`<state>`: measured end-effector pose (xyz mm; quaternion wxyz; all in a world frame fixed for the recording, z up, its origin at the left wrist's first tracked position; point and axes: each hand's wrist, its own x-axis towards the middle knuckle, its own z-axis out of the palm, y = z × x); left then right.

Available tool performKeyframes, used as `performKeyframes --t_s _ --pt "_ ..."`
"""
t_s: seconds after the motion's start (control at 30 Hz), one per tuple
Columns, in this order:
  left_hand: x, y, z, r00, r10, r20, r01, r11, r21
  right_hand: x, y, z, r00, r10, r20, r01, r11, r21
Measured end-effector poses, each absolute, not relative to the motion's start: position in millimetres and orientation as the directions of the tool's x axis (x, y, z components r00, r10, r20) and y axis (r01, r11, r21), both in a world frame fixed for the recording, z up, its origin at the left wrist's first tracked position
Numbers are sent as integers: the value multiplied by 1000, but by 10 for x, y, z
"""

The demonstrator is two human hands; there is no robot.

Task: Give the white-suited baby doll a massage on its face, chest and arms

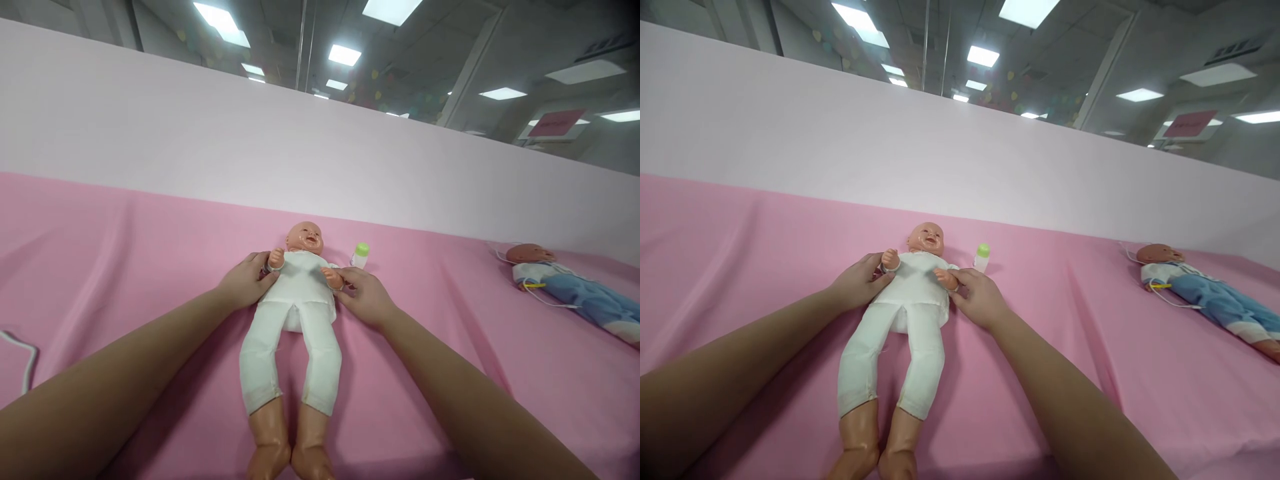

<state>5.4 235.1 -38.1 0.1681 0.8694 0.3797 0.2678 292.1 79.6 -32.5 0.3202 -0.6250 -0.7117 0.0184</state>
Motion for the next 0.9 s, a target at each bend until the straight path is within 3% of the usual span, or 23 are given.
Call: performKeyframes --t_s 0.33,0.5,0.7,0.9 --pt "37 2381 -369 533 795 290 536 -583 611 3030 821 -352 259 919 297 670 51 -741" --pt "28 2474 -401 410 883 227 485 -422 766 3150 877 -413 379 890 254 557 0 -831" --pt "-2 2624 -474 334 932 140 239 -227 944 3332 986 -537 473 869 148 366 -41 -930" --pt "-29 2737 -536 357 930 88 80 -124 989 3356 991 -510 494 868 50 222 -70 -973"
